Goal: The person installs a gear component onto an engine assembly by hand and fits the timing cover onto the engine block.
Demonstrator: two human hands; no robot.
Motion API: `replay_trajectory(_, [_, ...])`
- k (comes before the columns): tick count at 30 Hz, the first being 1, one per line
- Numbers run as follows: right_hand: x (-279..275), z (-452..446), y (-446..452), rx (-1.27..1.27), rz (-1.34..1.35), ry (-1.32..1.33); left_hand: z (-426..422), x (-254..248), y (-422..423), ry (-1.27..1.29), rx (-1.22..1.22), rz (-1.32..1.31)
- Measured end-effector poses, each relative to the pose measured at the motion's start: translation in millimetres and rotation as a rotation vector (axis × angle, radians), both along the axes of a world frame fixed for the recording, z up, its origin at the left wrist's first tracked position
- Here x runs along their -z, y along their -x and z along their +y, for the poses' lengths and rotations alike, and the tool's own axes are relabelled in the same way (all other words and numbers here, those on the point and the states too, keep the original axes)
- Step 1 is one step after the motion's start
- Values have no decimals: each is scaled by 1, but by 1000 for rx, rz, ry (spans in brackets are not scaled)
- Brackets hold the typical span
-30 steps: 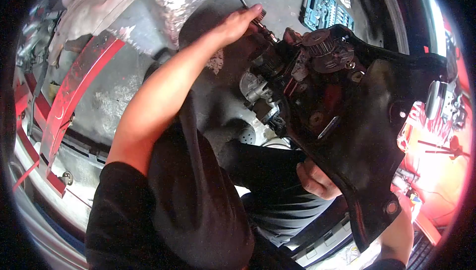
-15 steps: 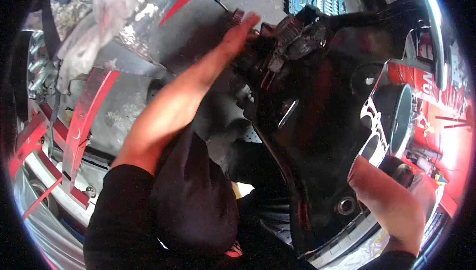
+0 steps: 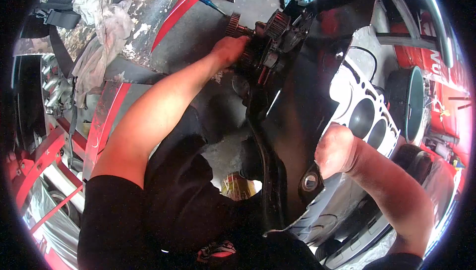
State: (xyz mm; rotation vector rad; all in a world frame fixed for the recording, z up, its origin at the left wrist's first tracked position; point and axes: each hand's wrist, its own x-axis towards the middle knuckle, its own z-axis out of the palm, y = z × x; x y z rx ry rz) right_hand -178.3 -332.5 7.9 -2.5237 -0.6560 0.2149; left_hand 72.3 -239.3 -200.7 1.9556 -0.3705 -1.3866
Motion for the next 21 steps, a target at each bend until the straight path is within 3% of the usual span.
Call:
replay_trajectory(4, [-1,-1,-4,-128,-167,188,2,-13,-4,-84,44,-100])
replay_trajectory(9, [-2,3,-23,-258,-283,86,0,-19,0,-32,38,-144])
replay_trajectory(12, [-12,9,-26,-181,-385,67,0,-20,0,-55,106,-172])
replay_trajectory(14, [1,5,-14,-153,-331,86,-2,-14,3,-113,93,-289])
replay_trajectory(17, [29,2,5,-78,-239,49,-3,9,-3,-58,147,-235])
replay_trajectory(21, [1,15,-17,-132,-301,58,-1,23,1,-30,128,-391])
